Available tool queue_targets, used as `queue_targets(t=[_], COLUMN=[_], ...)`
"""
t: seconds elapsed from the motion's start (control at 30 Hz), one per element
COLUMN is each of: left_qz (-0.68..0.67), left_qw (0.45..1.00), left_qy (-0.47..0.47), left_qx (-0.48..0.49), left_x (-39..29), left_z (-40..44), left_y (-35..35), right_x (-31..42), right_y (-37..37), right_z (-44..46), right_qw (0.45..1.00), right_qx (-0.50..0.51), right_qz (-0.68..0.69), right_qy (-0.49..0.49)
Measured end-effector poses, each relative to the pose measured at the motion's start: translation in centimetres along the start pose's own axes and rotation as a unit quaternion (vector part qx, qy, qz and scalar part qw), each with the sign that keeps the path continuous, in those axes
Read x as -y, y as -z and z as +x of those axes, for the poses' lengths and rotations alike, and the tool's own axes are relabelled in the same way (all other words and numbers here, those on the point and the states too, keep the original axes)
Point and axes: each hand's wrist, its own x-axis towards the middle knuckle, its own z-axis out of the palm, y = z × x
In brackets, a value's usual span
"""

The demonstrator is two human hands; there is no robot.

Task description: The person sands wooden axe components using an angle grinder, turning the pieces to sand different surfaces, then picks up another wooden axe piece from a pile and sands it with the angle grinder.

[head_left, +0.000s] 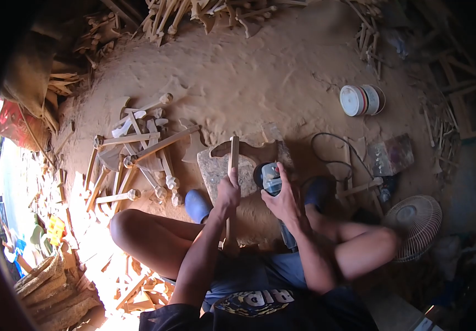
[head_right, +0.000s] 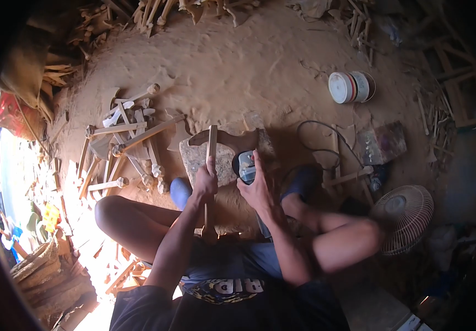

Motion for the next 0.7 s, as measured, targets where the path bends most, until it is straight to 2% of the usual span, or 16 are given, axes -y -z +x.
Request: queue_targets(t=[0.1,0.27,0.37,0.47,0.5,0.7], left_qz=[0.013,0.007,0.027,0.021,0.022,0.005], left_qw=[1.000,1.000,0.999,1.000,1.000,1.000], left_qy=[-0.010,0.005,-0.019,-0.005,-0.005,0.001], left_qx=[-0.005,-0.008,-0.017,0.000,0.001,0.003], left_x=[0.3,0.0,1.0,-0.1,-0.1,-0.4], left_z=[0.3,0.0,0.6,0.1,0.1,-0.2], left_y=[0.1,0.0,-0.3,0.2,0.2,0.3], right_x=[0.9,1.5,1.7,0.9,1.9,1.6], right_y=[1.6,1.9,1.3,-1.3,-0.7,-2.0], right_z=[-0.1,0.9,1.7,2.5,2.2,2.8], right_qw=[0.999,0.997,0.997,0.983,0.992,0.994], right_qx=[0.003,-0.051,-0.033,-0.075,-0.034,-0.032], right_qz=[0.020,0.053,0.075,0.126,0.105,0.060], right_qy=[-0.035,-0.001,0.005,0.107,0.062,0.090])
